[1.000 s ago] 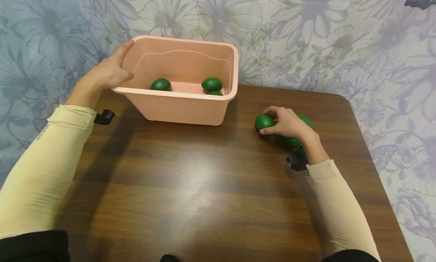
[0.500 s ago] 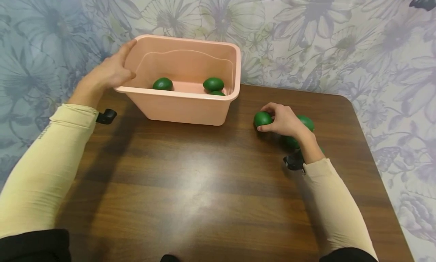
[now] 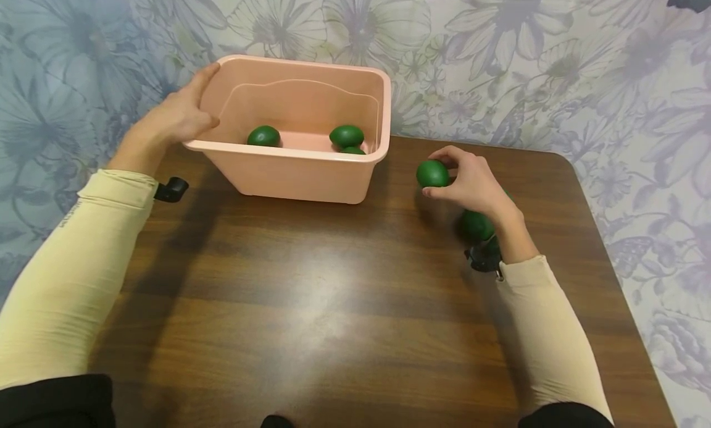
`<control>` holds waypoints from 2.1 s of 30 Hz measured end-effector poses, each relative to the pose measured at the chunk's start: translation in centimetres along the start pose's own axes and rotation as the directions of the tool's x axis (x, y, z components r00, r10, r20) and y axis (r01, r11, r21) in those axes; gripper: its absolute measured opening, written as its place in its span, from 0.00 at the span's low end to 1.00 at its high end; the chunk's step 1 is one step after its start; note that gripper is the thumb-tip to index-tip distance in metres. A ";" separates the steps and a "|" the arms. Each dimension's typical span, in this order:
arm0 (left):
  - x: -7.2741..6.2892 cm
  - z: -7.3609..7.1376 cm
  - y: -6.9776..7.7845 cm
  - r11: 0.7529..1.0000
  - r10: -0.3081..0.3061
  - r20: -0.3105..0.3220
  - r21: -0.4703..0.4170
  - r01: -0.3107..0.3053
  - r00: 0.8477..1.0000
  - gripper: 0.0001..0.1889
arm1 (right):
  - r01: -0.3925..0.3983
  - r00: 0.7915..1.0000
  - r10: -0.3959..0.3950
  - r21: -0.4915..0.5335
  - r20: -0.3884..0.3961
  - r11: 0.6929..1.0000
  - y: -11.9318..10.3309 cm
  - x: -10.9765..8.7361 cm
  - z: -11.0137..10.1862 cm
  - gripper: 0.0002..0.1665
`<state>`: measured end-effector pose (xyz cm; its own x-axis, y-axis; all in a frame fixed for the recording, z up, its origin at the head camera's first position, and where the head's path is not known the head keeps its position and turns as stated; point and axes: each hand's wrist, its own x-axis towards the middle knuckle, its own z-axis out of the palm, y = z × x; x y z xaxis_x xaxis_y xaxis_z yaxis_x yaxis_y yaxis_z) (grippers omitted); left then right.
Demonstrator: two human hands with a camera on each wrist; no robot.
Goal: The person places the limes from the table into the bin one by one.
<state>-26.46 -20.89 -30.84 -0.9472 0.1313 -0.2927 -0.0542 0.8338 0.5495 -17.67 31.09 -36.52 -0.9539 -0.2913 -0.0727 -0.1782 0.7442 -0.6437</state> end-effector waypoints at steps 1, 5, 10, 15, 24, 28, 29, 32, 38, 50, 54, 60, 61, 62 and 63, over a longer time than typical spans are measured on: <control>0.0 0.0 0.0 1.000 0.001 -0.001 0.000 -0.001 1.000 0.53 | 0.007 1.000 -0.007 0.006 -0.018 1.000 -0.3 0.0 -0.2 0.39; 0.1 0.0 -0.1 1.000 0.005 -0.009 0.004 -0.005 1.000 0.53 | 0.034 0.995 -0.032 0.022 -0.090 0.999 -1.2 0.2 -1.0 0.39; 0.1 0.0 0.0 1.000 0.012 -0.017 -0.002 -0.012 1.000 0.53 | 0.056 0.983 -0.048 0.038 -0.175 0.998 -2.2 0.4 -1.5 0.38; -0.1 0.0 0.0 1.000 0.009 -0.002 -0.011 -0.009 1.000 0.53 | 0.084 0.968 -0.066 0.064 -0.244 0.994 -3.0 1.0 -1.6 0.39; -0.1 -0.2 0.1 1.000 -0.002 -0.009 0.016 0.002 1.000 0.53 | 0.129 0.928 -0.078 0.119 -0.364 0.984 -5.2 2.2 -2.0 0.37; -0.1 -0.3 0.1 1.000 0.004 -0.010 0.019 -0.004 1.000 0.53 | 0.155 0.909 -0.089 0.131 -0.408 0.979 -6.2 2.9 -1.9 0.36; -0.1 -0.3 0.1 1.000 0.005 -0.010 0.018 -0.005 1.000 0.53 | 0.162 0.905 -0.093 0.134 -0.415 0.978 -6.4 3.1 -1.9 0.36; -0.1 -0.3 0.0 1.000 0.008 -0.008 0.020 -0.007 1.000 0.53 | 0.178 0.896 -0.098 0.148 -0.434 0.973 -7.1 3.8 -1.7 0.36; -0.3 -0.4 -0.4 1.000 0.003 0.002 0.000 -0.003 1.000 0.53 | 0.215 0.893 -0.137 0.138 -0.429 0.967 -8.9 5.9 -1.0 0.37; -0.1 0.0 -0.4 1.000 0.013 0.017 -0.017 -0.013 1.000 0.52 | 0.186 0.942 -0.146 0.107 -0.304 0.977 -11.2 7.5 -0.6 0.39; -0.1 0.0 -0.2 1.000 0.011 0.012 -0.009 -0.011 1.000 0.52 | 0.194 0.945 -0.147 0.139 -0.293 0.971 -10.9 7.5 -0.5 0.38; 0.0 -0.1 -0.3 1.000 0.013 0.003 -0.002 -0.013 1.000 0.53 | 0.191 0.940 -0.110 0.231 -0.321 0.954 -9.9 6.3 -0.6 0.32; 0.0 -0.1 -0.2 1.000 0.015 0.000 -0.002 -0.015 1.000 0.53 | 0.183 0.939 -0.103 0.226 -0.327 0.957 -9.7 6.0 -0.6 0.31; -0.1 -0.1 -0.2 1.000 0.014 0.000 -0.002 -0.014 1.000 0.53 | 0.175 0.939 -0.098 0.213 -0.331 0.961 -9.6 5.5 -0.7 0.30; -0.1 -0.1 -0.2 1.000 0.016 -0.002 -0.003 -0.016 1.000 0.53 | 0.171 0.938 -0.098 0.197 -0.333 0.966 -9.3 5.2 -0.7 0.29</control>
<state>-26.41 -21.09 -30.84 -0.9484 0.1439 -0.2824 -0.0398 0.8299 0.5565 -21.18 23.11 -30.37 -0.9576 -0.1456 0.2486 -0.2872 0.5506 -0.7838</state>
